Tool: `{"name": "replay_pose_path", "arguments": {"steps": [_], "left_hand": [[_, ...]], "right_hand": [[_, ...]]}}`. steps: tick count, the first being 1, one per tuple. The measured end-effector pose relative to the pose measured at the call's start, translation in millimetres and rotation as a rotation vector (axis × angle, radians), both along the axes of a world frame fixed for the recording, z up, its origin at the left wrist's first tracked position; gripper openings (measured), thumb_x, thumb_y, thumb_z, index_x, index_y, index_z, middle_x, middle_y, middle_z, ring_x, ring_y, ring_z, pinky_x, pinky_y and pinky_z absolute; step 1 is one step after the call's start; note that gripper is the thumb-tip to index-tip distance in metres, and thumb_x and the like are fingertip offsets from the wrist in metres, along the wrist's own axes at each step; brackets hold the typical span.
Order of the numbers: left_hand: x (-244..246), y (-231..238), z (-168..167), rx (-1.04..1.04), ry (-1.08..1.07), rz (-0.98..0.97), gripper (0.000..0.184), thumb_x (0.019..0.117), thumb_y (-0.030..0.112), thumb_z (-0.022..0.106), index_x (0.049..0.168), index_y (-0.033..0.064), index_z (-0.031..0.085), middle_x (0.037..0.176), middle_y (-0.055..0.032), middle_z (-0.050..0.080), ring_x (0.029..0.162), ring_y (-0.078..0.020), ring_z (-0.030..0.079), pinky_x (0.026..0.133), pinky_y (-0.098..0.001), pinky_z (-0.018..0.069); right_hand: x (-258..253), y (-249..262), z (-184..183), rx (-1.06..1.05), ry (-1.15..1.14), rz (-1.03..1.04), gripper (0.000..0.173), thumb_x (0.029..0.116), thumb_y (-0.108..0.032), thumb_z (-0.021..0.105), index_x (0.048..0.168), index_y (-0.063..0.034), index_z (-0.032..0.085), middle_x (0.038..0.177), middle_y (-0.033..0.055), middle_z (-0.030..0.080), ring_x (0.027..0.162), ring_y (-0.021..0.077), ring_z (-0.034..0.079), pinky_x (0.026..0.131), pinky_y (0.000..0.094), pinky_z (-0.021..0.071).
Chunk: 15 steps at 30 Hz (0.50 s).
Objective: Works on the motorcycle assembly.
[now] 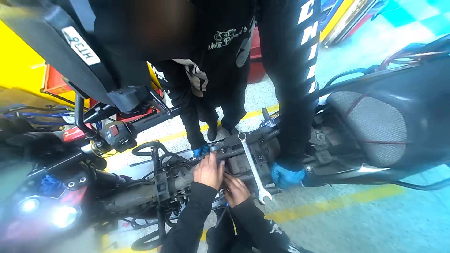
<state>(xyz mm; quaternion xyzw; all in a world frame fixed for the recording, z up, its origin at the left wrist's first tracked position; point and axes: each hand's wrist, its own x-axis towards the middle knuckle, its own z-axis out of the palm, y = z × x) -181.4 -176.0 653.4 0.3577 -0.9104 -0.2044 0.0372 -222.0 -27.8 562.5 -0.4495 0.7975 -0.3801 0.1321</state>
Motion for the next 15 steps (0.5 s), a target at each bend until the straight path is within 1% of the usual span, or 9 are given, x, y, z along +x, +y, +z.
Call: {"name": "replay_pose_path", "arguments": {"steps": [1, 2, 4, 6, 7, 8, 11, 13, 15], "left_hand": [[1.1, -1.3, 0.5, 0.127, 0.046, -0.058, 0.047, 0.1009, 0.021, 0.061, 0.145, 0.0065, 0.053, 0.145, -0.0168, 0.057, 0.125, -0.033, 0.063, 0.101, -0.0523, 0.0539], [1.9, -3.6, -0.8, 0.234, 0.091, -0.102, 0.051, 0.1005, 0.012, 0.059, 0.15, 0.008, 0.047, 0.156, -0.0141, 0.047, 0.134, -0.0301, 0.057, 0.108, -0.0507, 0.0508], [1.5, -5.1, -3.0, 0.222, 0.106, -0.065, 0.043, 0.1017, 0.015, 0.061, 0.144, 0.0095, 0.056, 0.139, -0.0124, 0.063, 0.116, -0.0299, 0.069, 0.096, -0.0547, 0.0572], [-2.6, -4.5, 0.1, 0.046, 0.001, 0.026, 0.039, 0.1018, 0.035, 0.063, 0.131, 0.0094, 0.066, 0.111, -0.0148, 0.075, 0.088, -0.0358, 0.075, 0.074, -0.0593, 0.0593], [-4.2, -3.0, 0.9, -0.018, -0.033, 0.042, 0.041, 0.1011, 0.04, 0.063, 0.127, 0.009, 0.068, 0.105, -0.016, 0.076, 0.084, -0.0378, 0.075, 0.07, -0.06, 0.0584], [-5.1, -1.4, 1.3, -0.039, -0.034, 0.025, 0.042, 0.1, 0.039, 0.064, 0.128, 0.0086, 0.067, 0.109, -0.0161, 0.075, 0.09, -0.0371, 0.074, 0.074, -0.0581, 0.059], [-2.9, -0.8, -0.4, 0.222, 0.111, -0.1, 0.059, 0.0954, 0.009, 0.065, 0.152, 0.0083, 0.046, 0.151, -0.0149, 0.051, 0.131, -0.0317, 0.059, 0.106, -0.0522, 0.0517], [-3.0, -1.5, -2.8, 0.263, 0.118, -0.078, 0.054, 0.0997, 0.009, 0.061, 0.152, 0.0107, 0.047, 0.141, -0.0129, 0.062, 0.119, -0.0307, 0.068, 0.098, -0.0547, 0.0563], [-9.0, -1.7, -1.5, 0.088, 0.017, -0.005, 0.042, 0.1021, 0.026, 0.063, 0.141, 0.011, 0.059, 0.118, -0.0155, 0.073, 0.094, -0.036, 0.074, 0.078, -0.059, 0.0597]], "right_hand": [[-0.8, -0.3, 0.2, 0.002, -0.002, 0.002, 0.039, 0.0807, -0.003, 0.072, 0.12, -0.0057, 0.075, 0.131, 0.0116, 0.07, 0.116, 0.0299, 0.069, 0.099, 0.0463, 0.0569], [-1.3, -0.6, 0.6, 0.004, -0.004, -0.002, 0.04, 0.0809, -0.004, 0.072, 0.121, -0.0062, 0.075, 0.131, 0.0113, 0.07, 0.116, 0.0296, 0.069, 0.099, 0.0462, 0.0569], [-1.0, -0.1, 0.8, 0.004, -0.017, -0.014, 0.039, 0.0811, -0.004, 0.072, 0.12, -0.0057, 0.075, 0.13, 0.0119, 0.07, 0.116, 0.0306, 0.069, 0.099, 0.0476, 0.0567], [-1.4, 0.0, 1.2, 0.01, -0.019, -0.018, 0.039, 0.0814, -0.004, 0.072, 0.12, -0.0056, 0.076, 0.131, 0.0119, 0.07, 0.117, 0.0307, 0.069, 0.099, 0.0483, 0.0565], [-2.2, 0.0, 1.7, 0.005, -0.017, -0.019, 0.039, 0.0808, -0.004, 0.072, 0.119, -0.0053, 0.076, 0.13, 0.0121, 0.07, 0.116, 0.0308, 0.069, 0.099, 0.0484, 0.0567], [-3.8, -0.2, 2.7, 0.0, -0.018, -0.02, 0.039, 0.0806, -0.004, 0.072, 0.119, -0.0049, 0.076, 0.13, 0.0124, 0.07, 0.116, 0.0309, 0.069, 0.098, 0.0486, 0.057], [-7.8, -0.8, 5.9, 0.001, -0.04, -0.029, 0.038, 0.0815, -0.003, 0.073, 0.119, -0.0039, 0.075, 0.13, 0.0133, 0.07, 0.115, 0.0321, 0.069, 0.099, 0.0494, 0.0565], [-8.3, -1.1, 4.0, -0.006, -0.016, -0.046, 0.038, 0.0816, -0.001, 0.072, 0.119, -0.0053, 0.076, 0.129, 0.0117, 0.071, 0.115, 0.0307, 0.07, 0.098, 0.0482, 0.057], [-9.9, -2.6, 2.0, -0.015, -0.009, -0.05, 0.039, 0.0813, 0.0, 0.072, 0.119, -0.0053, 0.076, 0.129, 0.0115, 0.071, 0.115, 0.0305, 0.07, 0.099, 0.0476, 0.0567]]}}
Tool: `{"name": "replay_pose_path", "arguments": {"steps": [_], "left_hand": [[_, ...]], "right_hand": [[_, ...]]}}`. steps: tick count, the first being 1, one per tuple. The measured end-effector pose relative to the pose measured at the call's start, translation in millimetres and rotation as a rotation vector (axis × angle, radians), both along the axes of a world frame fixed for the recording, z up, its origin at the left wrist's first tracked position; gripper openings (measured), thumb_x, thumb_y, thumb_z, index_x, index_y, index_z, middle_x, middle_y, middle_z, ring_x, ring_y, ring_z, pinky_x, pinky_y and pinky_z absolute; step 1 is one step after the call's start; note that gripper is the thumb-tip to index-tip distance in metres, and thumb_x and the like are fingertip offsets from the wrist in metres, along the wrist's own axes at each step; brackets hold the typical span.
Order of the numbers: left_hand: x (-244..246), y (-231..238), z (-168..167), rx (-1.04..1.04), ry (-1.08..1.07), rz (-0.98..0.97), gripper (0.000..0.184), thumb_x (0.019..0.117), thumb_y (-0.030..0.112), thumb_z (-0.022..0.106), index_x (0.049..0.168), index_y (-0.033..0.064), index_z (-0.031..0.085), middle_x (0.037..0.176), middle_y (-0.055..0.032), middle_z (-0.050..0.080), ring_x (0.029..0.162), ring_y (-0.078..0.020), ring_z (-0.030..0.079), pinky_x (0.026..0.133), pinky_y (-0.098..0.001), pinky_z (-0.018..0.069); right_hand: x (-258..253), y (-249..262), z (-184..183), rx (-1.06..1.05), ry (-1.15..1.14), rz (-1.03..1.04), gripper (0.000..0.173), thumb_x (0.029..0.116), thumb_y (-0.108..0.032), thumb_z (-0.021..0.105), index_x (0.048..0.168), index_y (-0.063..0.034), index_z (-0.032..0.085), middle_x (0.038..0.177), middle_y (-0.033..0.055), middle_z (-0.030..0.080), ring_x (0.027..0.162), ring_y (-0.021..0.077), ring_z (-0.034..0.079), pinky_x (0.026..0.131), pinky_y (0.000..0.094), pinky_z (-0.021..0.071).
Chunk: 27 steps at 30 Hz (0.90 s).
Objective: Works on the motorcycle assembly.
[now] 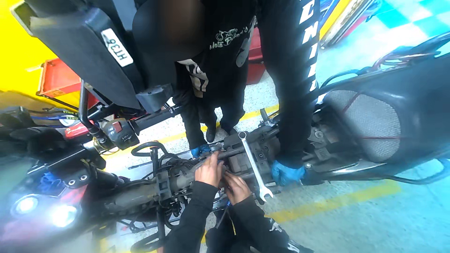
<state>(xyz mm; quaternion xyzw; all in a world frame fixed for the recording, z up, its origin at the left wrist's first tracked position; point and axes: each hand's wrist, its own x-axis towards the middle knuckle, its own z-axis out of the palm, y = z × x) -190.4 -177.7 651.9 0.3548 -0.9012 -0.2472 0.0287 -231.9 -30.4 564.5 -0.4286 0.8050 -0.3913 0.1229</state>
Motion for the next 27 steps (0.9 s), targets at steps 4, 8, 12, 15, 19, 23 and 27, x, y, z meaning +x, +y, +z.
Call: {"name": "replay_pose_path", "arguments": {"steps": [4, 8, 12, 15, 19, 23, 27], "left_hand": [[-10.2, -0.7, -0.7, 0.023, 0.067, -0.02, 0.045, 0.0992, 0.02, 0.064, 0.142, 0.0064, 0.056, 0.131, -0.0173, 0.066, 0.111, -0.0342, 0.069, 0.092, -0.0548, 0.0578], [-9.5, -4.7, -1.2, 0.155, 0.093, -0.032, 0.05, 0.1009, 0.013, 0.062, 0.15, 0.0091, 0.049, 0.131, -0.0158, 0.067, 0.109, -0.0341, 0.071, 0.092, -0.0578, 0.0577], [-15.3, -3.7, 3.7, -0.144, -0.082, 0.039, 0.043, 0.1004, 0.037, 0.063, 0.133, 0.0099, 0.064, 0.105, -0.0182, 0.075, 0.081, -0.0402, 0.074, 0.066, -0.061, 0.0573], [-11.9, -7.6, 6.6, 0.12, -0.006, -0.082, 0.056, 0.0971, 0.011, 0.064, 0.151, 0.0092, 0.048, 0.155, -0.0162, 0.048, 0.128, -0.0338, 0.061, 0.101, -0.0533, 0.0549], [-7.6, -8.8, 6.4, 0.018, -0.032, -0.04, 0.042, 0.1003, 0.028, 0.066, 0.138, 0.0104, 0.062, 0.117, -0.0154, 0.073, 0.092, -0.0364, 0.074, 0.078, -0.0598, 0.0595], [-7.4, -2.8, 7.1, 0.006, -0.036, -0.05, 0.054, 0.0972, 0.03, 0.068, 0.145, 0.0084, 0.054, 0.137, -0.017, 0.063, 0.114, -0.0356, 0.068, 0.092, -0.056, 0.0567], [-5.6, -3.0, -0.2, 0.073, 0.026, -0.032, 0.045, 0.1006, 0.021, 0.064, 0.143, 0.0091, 0.056, 0.126, -0.016, 0.069, 0.101, -0.0358, 0.073, 0.084, -0.0592, 0.0592]], "right_hand": [[-7.2, -4.0, 9.1, 0.073, -0.059, 0.034, 0.036, 0.0847, 0.0, 0.07, 0.121, -0.0028, 0.074, 0.129, 0.0136, 0.07, 0.118, 0.0321, 0.068, 0.102, 0.0481, 0.055], [-16.1, -8.4, 27.0, 0.28, -0.196, 0.089, 0.041, 0.0875, -0.002, 0.069, 0.128, -0.0023, 0.07, 0.133, 0.0147, 0.068, 0.126, 0.0313, 0.063, 0.109, 0.0465, 0.0499], [-19.1, -9.6, 27.6, 0.327, -0.223, 0.109, 0.041, 0.0873, -0.006, 0.072, 0.128, -0.003, 0.07, 0.131, 0.0149, 0.068, 0.124, 0.0307, 0.064, 0.109, 0.0455, 0.0497], [-19.2, -11.0, 27.3, 0.347, -0.249, 0.118, 0.043, 0.0891, -0.009, 0.072, 0.131, -0.0028, 0.068, 0.134, 0.0143, 0.067, 0.128, 0.0297, 0.062, 0.112, 0.044, 0.0471], [-17.6, -11.4, 29.3, 0.323, -0.246, 0.11, 0.041, 0.0877, -0.006, 0.071, 0.128, -0.0006, 0.069, 0.133, 0.0155, 0.067, 0.127, 0.0305, 0.062, 0.112, 0.0442, 0.0475], [-18.6, -8.9, 32.0, 0.317, -0.263, 0.094, 0.043, 0.0868, -0.005, 0.071, 0.129, 0.0005, 0.068, 0.133, 0.0162, 0.067, 0.127, 0.0306, 0.062, 0.111, 0.044, 0.0476], [-17.4, -8.5, 31.2, 0.301, -0.251, 0.085, 0.042, 0.0875, -0.005, 0.072, 0.129, -0.0009, 0.069, 0.133, 0.0158, 0.068, 0.127, 0.0309, 0.062, 0.112, 0.0439, 0.047]]}}
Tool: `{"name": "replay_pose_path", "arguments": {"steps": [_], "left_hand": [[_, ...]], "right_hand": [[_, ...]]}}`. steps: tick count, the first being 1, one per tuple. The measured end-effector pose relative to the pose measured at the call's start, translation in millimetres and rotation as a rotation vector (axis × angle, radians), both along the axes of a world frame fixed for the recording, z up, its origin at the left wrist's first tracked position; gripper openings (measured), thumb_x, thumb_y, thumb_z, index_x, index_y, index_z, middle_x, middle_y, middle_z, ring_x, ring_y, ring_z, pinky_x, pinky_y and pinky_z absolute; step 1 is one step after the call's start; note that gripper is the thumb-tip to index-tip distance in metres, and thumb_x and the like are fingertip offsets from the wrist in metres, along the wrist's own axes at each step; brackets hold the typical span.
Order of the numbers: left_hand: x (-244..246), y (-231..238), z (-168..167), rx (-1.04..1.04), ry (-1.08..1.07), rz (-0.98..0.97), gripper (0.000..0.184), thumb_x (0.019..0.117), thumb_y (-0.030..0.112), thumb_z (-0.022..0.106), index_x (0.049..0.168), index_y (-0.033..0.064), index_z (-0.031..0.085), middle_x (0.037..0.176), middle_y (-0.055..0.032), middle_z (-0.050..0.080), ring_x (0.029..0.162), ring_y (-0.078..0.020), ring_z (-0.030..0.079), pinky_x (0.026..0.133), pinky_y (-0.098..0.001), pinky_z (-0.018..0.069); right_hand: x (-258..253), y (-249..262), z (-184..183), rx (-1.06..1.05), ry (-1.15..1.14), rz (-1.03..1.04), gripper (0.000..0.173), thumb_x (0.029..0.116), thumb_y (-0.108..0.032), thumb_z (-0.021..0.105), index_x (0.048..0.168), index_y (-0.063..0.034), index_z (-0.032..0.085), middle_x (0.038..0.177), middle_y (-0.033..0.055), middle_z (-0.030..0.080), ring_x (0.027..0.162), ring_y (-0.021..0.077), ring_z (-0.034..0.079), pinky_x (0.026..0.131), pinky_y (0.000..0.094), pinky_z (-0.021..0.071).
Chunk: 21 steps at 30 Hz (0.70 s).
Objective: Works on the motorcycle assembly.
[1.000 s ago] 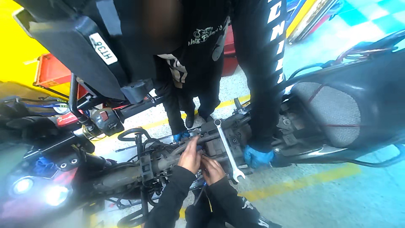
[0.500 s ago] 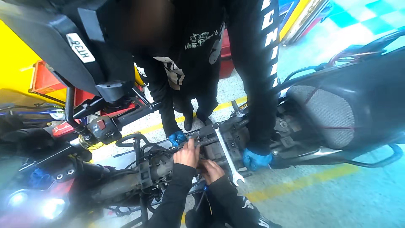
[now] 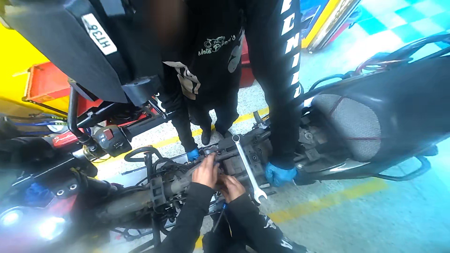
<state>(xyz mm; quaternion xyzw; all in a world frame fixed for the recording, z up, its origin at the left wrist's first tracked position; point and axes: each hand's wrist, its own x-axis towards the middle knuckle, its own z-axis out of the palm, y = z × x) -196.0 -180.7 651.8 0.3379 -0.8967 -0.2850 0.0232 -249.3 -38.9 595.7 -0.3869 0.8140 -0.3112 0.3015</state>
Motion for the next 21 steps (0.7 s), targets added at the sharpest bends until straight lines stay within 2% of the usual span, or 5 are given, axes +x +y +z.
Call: {"name": "replay_pose_path", "arguments": {"steps": [3, 6, 11, 15, 21], "left_hand": [[-6.2, 2.3, 4.4, -0.161, -0.108, 0.054, 0.043, 0.1017, 0.037, 0.062, 0.135, 0.0097, 0.063, 0.114, -0.0175, 0.073, 0.089, -0.039, 0.074, 0.073, -0.0605, 0.0585], [-4.5, -2.6, 2.9, 0.074, 0.036, -0.038, 0.052, 0.0987, 0.012, 0.063, 0.149, 0.0066, 0.049, 0.147, -0.0154, 0.056, 0.127, -0.0322, 0.062, 0.105, -0.0534, 0.0524], [-6.7, 2.8, 5.4, -0.178, -0.091, 0.048, 0.041, 0.1023, 0.036, 0.061, 0.134, 0.0097, 0.064, 0.114, -0.0186, 0.073, 0.086, -0.0407, 0.074, 0.069, -0.0629, 0.0574], [-6.2, -0.3, 7.7, 0.054, -0.039, -0.045, 0.056, 0.0978, 0.01, 0.063, 0.151, 0.011, 0.047, 0.148, -0.015, 0.056, 0.123, -0.035, 0.064, 0.099, -0.0583, 0.0545], [-6.0, 0.9, 12.6, -0.043, -0.102, 0.02, 0.05, 0.0992, 0.027, 0.065, 0.145, 0.0099, 0.054, 0.137, -0.0177, 0.063, 0.109, -0.0382, 0.07, 0.086, -0.0596, 0.0577]], "right_hand": [[-0.4, 0.5, -3.4, -0.016, 0.017, 0.009, 0.041, 0.0872, -0.005, 0.072, 0.128, -0.0012, 0.07, 0.132, 0.0155, 0.068, 0.127, 0.0302, 0.062, 0.112, 0.0432, 0.0474], [-1.0, 1.5, -6.0, -0.046, 0.018, -0.002, 0.042, 0.0857, -0.004, 0.073, 0.128, -0.001, 0.07, 0.131, 0.0151, 0.069, 0.126, 0.0304, 0.063, 0.111, 0.0433, 0.048], [1.8, 3.5, -4.3, -0.033, 0.007, 0.019, 0.041, 0.0872, -0.005, 0.072, 0.128, -0.0009, 0.07, 0.133, 0.0147, 0.068, 0.128, 0.0293, 0.062, 0.112, 0.0424, 0.0467], [1.3, 3.7, -5.9, -0.046, -0.001, 0.015, 0.043, 0.0865, -0.005, 0.073, 0.129, -0.0013, 0.069, 0.134, 0.0149, 0.067, 0.128, 0.0295, 0.062, 0.113, 0.0426, 0.0466], [-1.2, 4.0, -6.4, -0.035, -0.008, 0.028, 0.041, 0.0867, -0.006, 0.073, 0.127, -0.0014, 0.07, 0.134, 0.0149, 0.067, 0.128, 0.0295, 0.061, 0.112, 0.0434, 0.0468]]}}
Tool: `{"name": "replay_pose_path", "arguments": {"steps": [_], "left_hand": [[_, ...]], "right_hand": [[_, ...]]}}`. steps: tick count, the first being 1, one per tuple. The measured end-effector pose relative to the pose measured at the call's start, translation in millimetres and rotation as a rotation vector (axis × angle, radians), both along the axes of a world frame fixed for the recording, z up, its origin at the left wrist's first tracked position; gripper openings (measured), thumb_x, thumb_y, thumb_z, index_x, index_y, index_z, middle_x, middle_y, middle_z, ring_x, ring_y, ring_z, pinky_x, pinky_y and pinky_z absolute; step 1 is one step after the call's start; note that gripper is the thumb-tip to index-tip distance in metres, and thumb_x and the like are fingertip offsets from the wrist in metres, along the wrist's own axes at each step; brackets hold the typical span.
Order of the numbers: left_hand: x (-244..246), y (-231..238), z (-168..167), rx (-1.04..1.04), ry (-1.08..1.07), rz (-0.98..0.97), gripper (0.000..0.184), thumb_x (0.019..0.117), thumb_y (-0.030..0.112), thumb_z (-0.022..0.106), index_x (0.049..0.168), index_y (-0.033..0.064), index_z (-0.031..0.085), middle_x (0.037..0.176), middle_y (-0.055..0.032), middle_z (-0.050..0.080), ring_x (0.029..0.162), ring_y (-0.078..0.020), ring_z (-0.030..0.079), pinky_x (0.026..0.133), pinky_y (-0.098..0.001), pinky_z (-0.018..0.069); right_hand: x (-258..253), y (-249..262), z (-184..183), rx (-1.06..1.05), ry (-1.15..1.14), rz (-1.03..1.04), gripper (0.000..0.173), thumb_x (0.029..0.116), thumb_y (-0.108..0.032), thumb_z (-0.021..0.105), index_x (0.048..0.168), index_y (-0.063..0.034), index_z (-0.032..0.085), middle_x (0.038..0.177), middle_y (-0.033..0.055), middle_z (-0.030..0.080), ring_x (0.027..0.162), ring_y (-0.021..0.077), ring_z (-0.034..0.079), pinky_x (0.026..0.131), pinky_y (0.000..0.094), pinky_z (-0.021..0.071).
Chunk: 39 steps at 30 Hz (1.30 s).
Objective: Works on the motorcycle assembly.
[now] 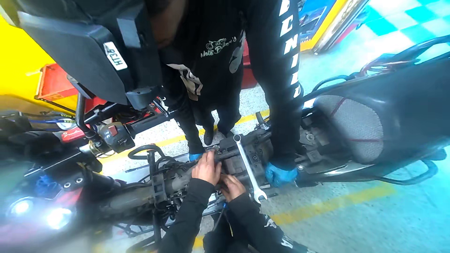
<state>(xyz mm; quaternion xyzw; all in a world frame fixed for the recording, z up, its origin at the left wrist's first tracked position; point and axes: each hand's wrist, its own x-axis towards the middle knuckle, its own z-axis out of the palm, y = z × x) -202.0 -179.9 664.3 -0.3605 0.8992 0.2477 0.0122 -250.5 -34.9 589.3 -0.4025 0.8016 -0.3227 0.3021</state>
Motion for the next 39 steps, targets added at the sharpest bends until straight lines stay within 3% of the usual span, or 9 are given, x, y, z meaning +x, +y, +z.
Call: {"name": "replay_pose_path", "arguments": {"steps": [6, 10, 14, 18, 22, 26, 30, 34, 39], "left_hand": [[0.8, -0.8, -0.2, -0.102, -0.05, 0.045, 0.045, 0.1019, 0.037, 0.061, 0.139, 0.0113, 0.061, 0.117, -0.0188, 0.073, 0.088, -0.0412, 0.074, 0.072, -0.0621, 0.0573], [-0.3, -5.5, -5.7, 0.098, 0.092, -0.039, 0.056, 0.0965, 0.011, 0.066, 0.15, 0.01, 0.049, 0.151, -0.0165, 0.052, 0.126, -0.036, 0.062, 0.1, -0.0574, 0.0537], [-3.9, -2.9, -1.7, -0.099, -0.041, 0.016, 0.044, 0.1015, 0.038, 0.061, 0.137, 0.0113, 0.062, 0.117, -0.0173, 0.073, 0.089, -0.0397, 0.074, 0.072, -0.0616, 0.0574], [-2.1, -5.9, -4.5, 0.126, 0.08, -0.059, 0.055, 0.097, 0.01, 0.065, 0.149, 0.0095, 0.05, 0.148, -0.0164, 0.055, 0.124, -0.0359, 0.063, 0.1, -0.0574, 0.0537], [-1.0, -3.5, 0.6, -0.081, -0.076, 0.021, 0.046, 0.1027, 0.036, 0.06, 0.143, 0.0132, 0.059, 0.12, -0.0194, 0.072, 0.091, -0.0417, 0.073, 0.074, -0.0623, 0.057], [0.2, -8.7, -3.8, 0.11, 0.071, -0.065, 0.053, 0.0977, 0.009, 0.065, 0.149, 0.0089, 0.051, 0.15, -0.0173, 0.054, 0.126, -0.0363, 0.063, 0.1, -0.057, 0.0537], [-3.2, -7.4, 0.5, -0.053, -0.055, 0.013, 0.047, 0.1027, 0.035, 0.06, 0.143, 0.0124, 0.058, 0.118, -0.0189, 0.073, 0.091, -0.0411, 0.074, 0.075, -0.0621, 0.0572], [-5.1, -13.1, -2.7, 0.144, 0.054, -0.039, 0.063, 0.0952, 0.008, 0.065, 0.154, 0.0115, 0.044, 0.144, -0.0173, 0.058, 0.12, -0.0373, 0.066, 0.098, -0.0587, 0.0544], [-12.0, -14.0, 0.3, -0.052, -0.068, 0.015, 0.053, 0.0992, 0.038, 0.064, 0.145, 0.0129, 0.056, 0.119, -0.0191, 0.072, 0.096, -0.041, 0.073, 0.077, -0.0622, 0.0568]], "right_hand": [[-1.1, 0.4, -1.0, -0.021, 0.023, 0.012, 0.039, 0.0858, -0.005, 0.073, 0.124, -0.0022, 0.071, 0.132, 0.0141, 0.068, 0.126, 0.0294, 0.063, 0.111, 0.0433, 0.0484], [-2.2, 0.3, -1.4, 0.009, 0.006, 0.014, 0.041, 0.0882, -0.008, 0.072, 0.128, -0.0017, 0.069, 0.134, 0.0143, 0.067, 0.127, 0.0294, 0.062, 0.112, 0.0429, 0.0469], [2.7, 1.6, -3.6, -0.013, 0.021, 0.0, 0.04, 0.0864, -0.007, 0.074, 0.126, -0.0027, 0.071, 0.133, 0.0132, 0.068, 0.126, 0.0289, 0.063, 0.111, 0.0428, 0.0481], [2.2, 2.4, -6.4, -0.048, 0.03, -0.011, 0.041, 0.0862, -0.006, 0.074, 0.127, -0.0012, 0.071, 0.132, 0.0144, 0.068, 0.125, 0.0302, 0.063, 0.11, 0.0437, 0.0489], [2.9, 1.8, -6.3, -0.047, 0.045, -0.012, 0.038, 0.0854, -0.006, 0.074, 0.123, -0.0024, 0.072, 0.131, 0.0133, 0.069, 0.125, 0.0289, 0.064, 0.11, 0.0429, 0.0494], [-0.3, -0.4, -2.3, -0.012, 0.022, -0.007, 0.041, 0.0866, -0.005, 0.072, 0.127, -0.0013, 0.07, 0.134, 0.0145, 0.067, 0.127, 0.0296, 0.062, 0.112, 0.0428, 0.0473], [1.6, 0.5, -4.2, -0.033, 0.035, -0.01, 0.039, 0.0851, -0.005, 0.074, 0.124, -0.0006, 0.071, 0.131, 0.0153, 0.069, 0.125, 0.0306, 0.063, 0.11, 0.0436, 0.0487], [0.8, -0.5, -5.4, -0.022, 0.023, -0.006, 0.039, 0.0867, -0.006, 0.073, 0.125, -0.0006, 0.071, 0.133, 0.0153, 0.068, 0.127, 0.0301, 0.062, 0.112, 0.0427, 0.0472], [0.7, -0.7, -4.5, -0.015, 0.029, -0.011, 0.039, 0.0859, -0.005, 0.073, 0.125, -0.0009, 0.071, 0.133, 0.0151, 0.068, 0.127, 0.0304, 0.062, 0.111, 0.0431, 0.0476]]}}
